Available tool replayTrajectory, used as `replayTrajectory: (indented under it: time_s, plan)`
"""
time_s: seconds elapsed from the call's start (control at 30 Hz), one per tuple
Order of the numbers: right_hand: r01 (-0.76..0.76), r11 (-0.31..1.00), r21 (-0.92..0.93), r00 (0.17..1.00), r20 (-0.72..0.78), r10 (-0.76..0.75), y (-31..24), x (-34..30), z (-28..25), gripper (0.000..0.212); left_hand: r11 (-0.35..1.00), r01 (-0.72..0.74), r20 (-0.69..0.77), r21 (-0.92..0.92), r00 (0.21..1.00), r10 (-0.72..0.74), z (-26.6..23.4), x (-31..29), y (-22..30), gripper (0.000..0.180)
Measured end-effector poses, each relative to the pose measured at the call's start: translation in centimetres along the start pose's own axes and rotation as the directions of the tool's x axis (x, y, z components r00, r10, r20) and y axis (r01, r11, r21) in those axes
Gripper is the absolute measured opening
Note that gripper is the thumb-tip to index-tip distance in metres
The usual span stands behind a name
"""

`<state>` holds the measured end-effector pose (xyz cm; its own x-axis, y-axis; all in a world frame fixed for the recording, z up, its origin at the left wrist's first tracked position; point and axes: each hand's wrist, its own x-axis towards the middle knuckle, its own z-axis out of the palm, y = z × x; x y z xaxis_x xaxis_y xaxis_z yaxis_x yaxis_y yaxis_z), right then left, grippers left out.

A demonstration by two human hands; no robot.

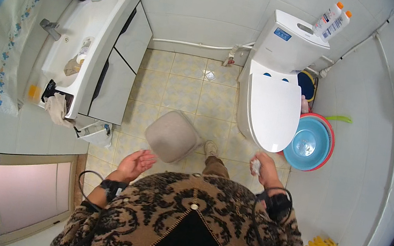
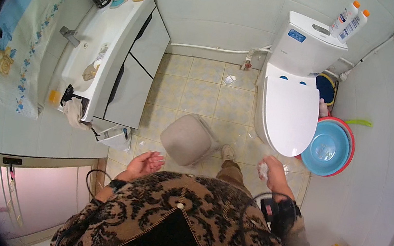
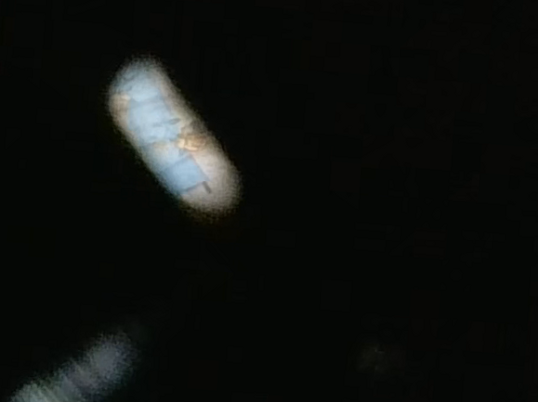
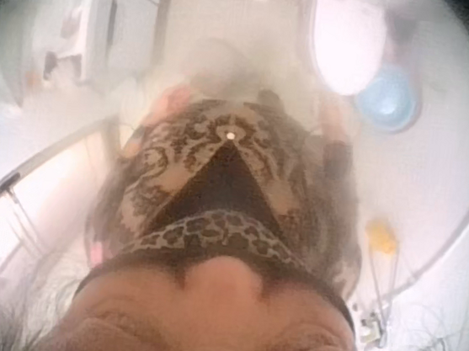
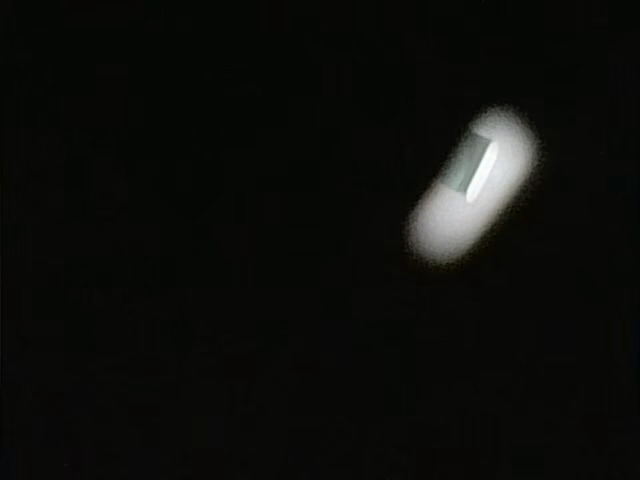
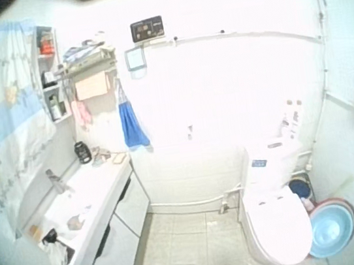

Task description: The person wipes a wall-mounted bin, then cleans exposed plumbing pipes, a shower head, and a water heater control unit using a white cloth. The person moves between fixtures and wipes each surface in sequence.

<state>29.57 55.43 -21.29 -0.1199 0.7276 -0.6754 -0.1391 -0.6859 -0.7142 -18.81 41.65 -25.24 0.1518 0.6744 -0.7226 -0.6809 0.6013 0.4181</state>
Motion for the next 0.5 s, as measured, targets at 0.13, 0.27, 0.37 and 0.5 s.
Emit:
replayTrajectory:
  time_s: [0.13, 0.27, 0.37, 0.5]
  plan:
    - [0.034, 0.954, -0.299, 0.98, 0.198, 0.027, -6.8, 7.0, 2.0, 0.023, 0.971, -0.174, -0.06, -0.166, 0.984, 0.166, 0.5, 0.2, -0.7, 0.036]
    - [0.467, 0.723, -0.509, 0.839, 0.513, -0.181, -12.9, 12.5, 5.3, 0.021, 0.934, -0.257, -0.193, -0.247, 0.958, 0.213, 3.7, 0.4, -0.5, 0.036]
    - [0.06, 0.914, -0.401, 0.953, 0.296, 0.068, -16.0, 15.6, 7.7, 0.021, 0.907, -0.302, -0.115, -0.293, 0.953, 0.28, 5.7, 0.9, -1.0, 0.04]
    - [0.031, 0.901, -0.434, 0.926, 0.352, 0.137, -16.5, 17.2, 10.3, 0.019, 0.885, -0.352, -0.226, -0.304, 0.929, 0.292, 5.0, 0.3, -2.4, 0.041]
